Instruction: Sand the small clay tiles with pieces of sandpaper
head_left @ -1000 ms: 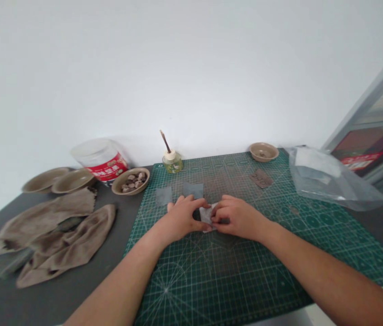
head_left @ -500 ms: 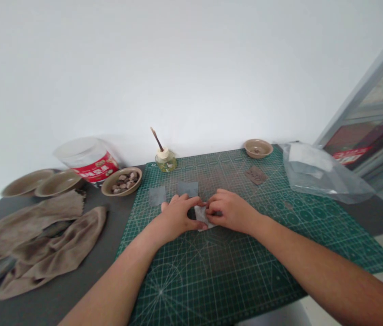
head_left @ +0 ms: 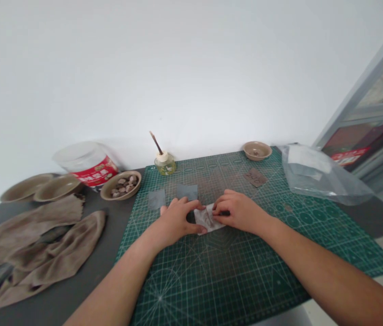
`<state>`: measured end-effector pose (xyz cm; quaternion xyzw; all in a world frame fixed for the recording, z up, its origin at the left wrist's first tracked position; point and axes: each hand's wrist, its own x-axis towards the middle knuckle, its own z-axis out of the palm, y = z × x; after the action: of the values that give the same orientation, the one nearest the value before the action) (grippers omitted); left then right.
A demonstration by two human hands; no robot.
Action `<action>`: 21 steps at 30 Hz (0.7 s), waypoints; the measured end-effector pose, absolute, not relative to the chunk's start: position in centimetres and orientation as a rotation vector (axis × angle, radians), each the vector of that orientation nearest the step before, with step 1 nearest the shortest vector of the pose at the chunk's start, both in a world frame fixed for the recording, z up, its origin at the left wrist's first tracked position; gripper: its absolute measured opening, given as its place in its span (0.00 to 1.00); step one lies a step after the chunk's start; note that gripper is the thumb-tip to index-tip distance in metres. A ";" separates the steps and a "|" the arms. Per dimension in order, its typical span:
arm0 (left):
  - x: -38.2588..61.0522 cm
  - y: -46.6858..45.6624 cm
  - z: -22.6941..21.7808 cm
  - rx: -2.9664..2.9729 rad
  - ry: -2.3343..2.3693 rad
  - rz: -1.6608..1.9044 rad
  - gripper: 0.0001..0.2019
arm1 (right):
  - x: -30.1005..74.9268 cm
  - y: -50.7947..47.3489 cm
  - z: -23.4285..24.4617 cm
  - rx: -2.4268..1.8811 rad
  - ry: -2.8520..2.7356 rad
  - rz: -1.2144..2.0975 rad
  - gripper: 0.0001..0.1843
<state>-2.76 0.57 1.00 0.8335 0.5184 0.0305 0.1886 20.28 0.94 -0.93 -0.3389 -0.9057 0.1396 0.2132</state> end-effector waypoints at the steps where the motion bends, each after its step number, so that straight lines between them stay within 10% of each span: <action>1: -2.8 0.6 1.0 2.347 1.456 0.085 0.26 | 20.7 1.0 -0.8 -0.950 -2.518 0.392 0.03; 21: -2.7 0.5 1.0 2.336 1.492 0.096 0.27 | 19.8 1.1 -0.6 -0.920 -2.470 0.463 0.03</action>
<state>-2.67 0.48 0.96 0.8281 0.5288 0.0342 0.1830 19.77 1.07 -0.64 -0.3346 -0.8981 0.1682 0.2306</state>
